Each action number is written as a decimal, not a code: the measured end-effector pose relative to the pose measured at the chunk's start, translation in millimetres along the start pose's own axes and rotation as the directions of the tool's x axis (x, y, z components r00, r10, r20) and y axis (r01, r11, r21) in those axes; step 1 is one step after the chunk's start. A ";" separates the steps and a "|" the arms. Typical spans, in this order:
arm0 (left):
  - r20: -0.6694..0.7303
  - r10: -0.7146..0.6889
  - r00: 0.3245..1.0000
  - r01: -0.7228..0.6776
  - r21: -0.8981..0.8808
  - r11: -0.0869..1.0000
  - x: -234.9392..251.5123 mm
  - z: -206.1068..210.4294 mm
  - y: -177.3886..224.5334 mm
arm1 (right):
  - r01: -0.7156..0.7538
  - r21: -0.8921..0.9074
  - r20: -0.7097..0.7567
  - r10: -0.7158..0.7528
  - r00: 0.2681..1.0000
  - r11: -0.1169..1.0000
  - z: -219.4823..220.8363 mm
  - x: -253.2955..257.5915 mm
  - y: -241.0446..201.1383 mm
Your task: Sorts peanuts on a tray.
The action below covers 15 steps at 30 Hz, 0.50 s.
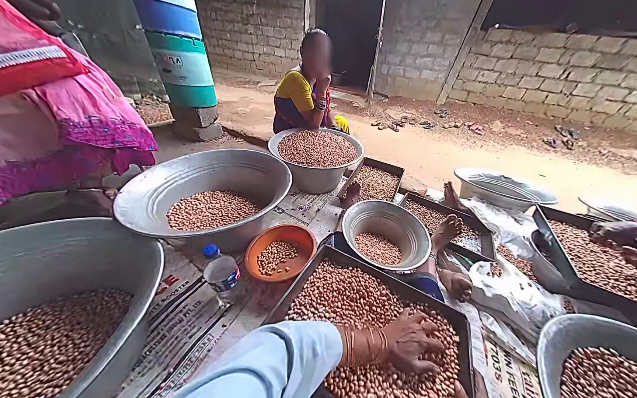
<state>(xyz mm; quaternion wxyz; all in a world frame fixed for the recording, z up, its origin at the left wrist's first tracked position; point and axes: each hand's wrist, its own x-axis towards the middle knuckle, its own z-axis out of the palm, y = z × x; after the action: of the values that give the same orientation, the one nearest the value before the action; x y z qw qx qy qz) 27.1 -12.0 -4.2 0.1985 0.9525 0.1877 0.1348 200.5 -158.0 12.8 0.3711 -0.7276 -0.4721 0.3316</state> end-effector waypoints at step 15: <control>0.138 0.049 0.989 -0.080 0.229 0.970 -174.7 -80.2 -46.8 | -0.030 -0.022 -0.009 0.029 1.000 0.999 7.0 -8.0 -19.5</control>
<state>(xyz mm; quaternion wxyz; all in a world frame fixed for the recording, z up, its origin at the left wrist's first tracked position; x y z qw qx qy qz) -169.8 -17.7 14.9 0.0923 0.9816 0.1577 0.0550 183.3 -158.5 27.0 0.3602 -0.7400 -0.4633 0.3286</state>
